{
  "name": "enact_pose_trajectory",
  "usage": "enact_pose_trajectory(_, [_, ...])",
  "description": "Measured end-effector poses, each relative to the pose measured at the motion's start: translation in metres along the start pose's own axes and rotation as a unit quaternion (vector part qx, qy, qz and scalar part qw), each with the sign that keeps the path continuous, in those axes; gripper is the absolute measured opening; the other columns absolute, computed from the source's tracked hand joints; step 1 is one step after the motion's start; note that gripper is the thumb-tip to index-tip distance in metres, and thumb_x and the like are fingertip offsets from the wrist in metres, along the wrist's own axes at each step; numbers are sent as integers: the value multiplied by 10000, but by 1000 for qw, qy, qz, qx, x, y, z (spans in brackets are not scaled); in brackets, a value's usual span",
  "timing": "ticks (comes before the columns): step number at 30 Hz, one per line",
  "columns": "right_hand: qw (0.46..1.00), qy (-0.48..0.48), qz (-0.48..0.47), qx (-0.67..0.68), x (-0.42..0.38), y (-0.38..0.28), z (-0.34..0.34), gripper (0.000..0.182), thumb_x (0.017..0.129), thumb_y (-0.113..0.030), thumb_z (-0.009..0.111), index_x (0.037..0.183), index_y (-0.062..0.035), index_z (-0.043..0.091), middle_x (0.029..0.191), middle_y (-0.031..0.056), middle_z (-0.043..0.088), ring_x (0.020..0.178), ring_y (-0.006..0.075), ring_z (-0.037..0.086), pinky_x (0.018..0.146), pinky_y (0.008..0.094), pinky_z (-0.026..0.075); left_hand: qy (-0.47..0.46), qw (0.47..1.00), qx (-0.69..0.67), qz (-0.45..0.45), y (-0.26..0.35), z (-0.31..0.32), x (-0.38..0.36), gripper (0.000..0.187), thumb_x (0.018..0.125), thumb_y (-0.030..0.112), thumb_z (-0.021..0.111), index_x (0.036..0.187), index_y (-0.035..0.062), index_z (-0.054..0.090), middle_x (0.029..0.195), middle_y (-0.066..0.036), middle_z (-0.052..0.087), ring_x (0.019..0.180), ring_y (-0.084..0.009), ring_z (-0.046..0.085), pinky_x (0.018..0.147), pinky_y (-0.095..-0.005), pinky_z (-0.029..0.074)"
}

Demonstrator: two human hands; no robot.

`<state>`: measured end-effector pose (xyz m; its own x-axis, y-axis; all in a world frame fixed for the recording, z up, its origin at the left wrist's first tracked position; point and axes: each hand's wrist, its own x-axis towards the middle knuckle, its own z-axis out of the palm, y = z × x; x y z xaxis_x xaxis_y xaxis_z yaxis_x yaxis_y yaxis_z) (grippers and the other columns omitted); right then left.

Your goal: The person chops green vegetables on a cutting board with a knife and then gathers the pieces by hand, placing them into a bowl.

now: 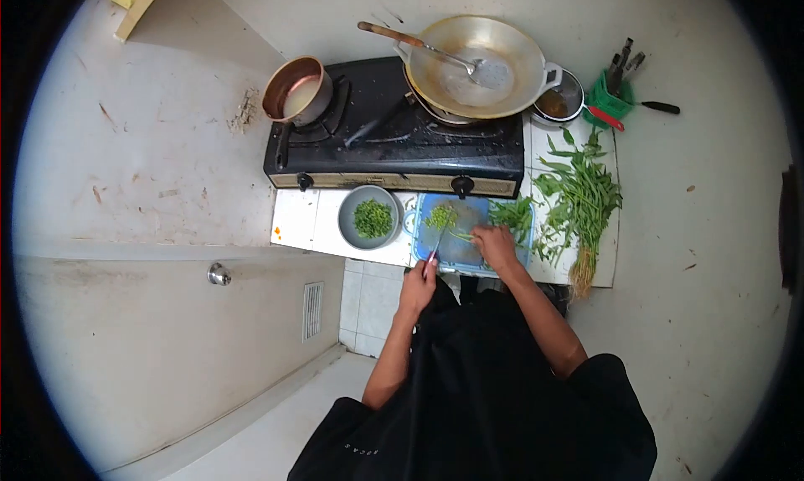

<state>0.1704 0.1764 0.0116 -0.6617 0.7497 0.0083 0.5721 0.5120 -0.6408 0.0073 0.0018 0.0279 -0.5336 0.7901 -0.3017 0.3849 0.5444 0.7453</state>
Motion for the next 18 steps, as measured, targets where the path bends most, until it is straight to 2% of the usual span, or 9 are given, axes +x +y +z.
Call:
enact_pose_trajectory(2, [998, 1, 30, -51, -3, -5, 7, 109, 861, -185, 718, 942, -111, 717, 946, 92, 734, 892, 328, 684, 857, 460, 473, 5, 1000, 1, -5, -3, -2, -4, 506, 1035, 451, 524, 1021, -39, 650, 762, -268, 651, 709, -410, 657, 673, -465, 494])
enact_pose_trajectory(6, [998, 39, 8, -40, -8, -5, 9, 159, 873, -210, 710, 1001, -117, 727, 966, 97, 723, 947, 313, 676, 868, 458, 471, 0, 999, -24, -28, -1, -6, -13, 508, 1039, 449, 523, 1018, -43, 646, 735, -253, 633, 672, -363, 631, 657, -442, 477])
enact_pose_trajectory(8, [998, 48, 2, -50, -9, -4, 12, 166, 876, -220, 711, 1002, -112, 727, 961, 84, 713, 956, 308, 669, 860, 450, 472, -29, 996, -34, -72, 3, -8, -18, 491, 1041, 447, 505, 1054, -24, 646, 875, -310, 681, 863, -502, 665, 751, -527, 501])
enact_pose_trajectory(11, [997, 55, -8, -55, -7, -5, 15, 180, 873, -219, 717, 1013, -107, 729, 952, 70, 691, 972, 304, 658, 854, 442, 477, -22, 998, -38, -50, -5, -2, -21, 496, 1040, 452, 504, 1052, -22, 649, 868, -307, 682, 857, -498, 669, 747, -517, 507])
enact_pose_trajectory(15, [997, 48, -19, -48, -7, -7, 29, 192, 854, -190, 727, 1029, -110, 742, 938, 68, 672, 975, 301, 652, 862, 451, 482, -38, 997, -27, -65, -5, 1, -19, 499, 1040, 455, 498, 1071, -18, 656, 865, -304, 684, 857, -498, 670, 750, -519, 512])
enact_pose_trajectory(17, [997, 55, -21, -54, -6, -4, 39, 180, 854, -169, 716, 1021, -111, 749, 933, 67, 669, 968, 295, 652, 860, 446, 481, -6, 999, -30, -23, -13, 8, -16, 513, 1046, 452, 512, 995, -44, 634, 720, -232, 627, 659, -340, 612, 660, -440, 476])
enact_pose_trajectory(18, [996, 62, -22, -58, -6, -6, 40, 171, 854, -147, 704, 1014, -112, 756, 928, 66, 665, 961, 288, 653, 857, 441, 480, -8, 999, -30, -23, -9, 6, -15, 513, 1046, 452, 512, 995, -44, 634, 720, -232, 627, 659, -340, 612, 660, -440, 476])
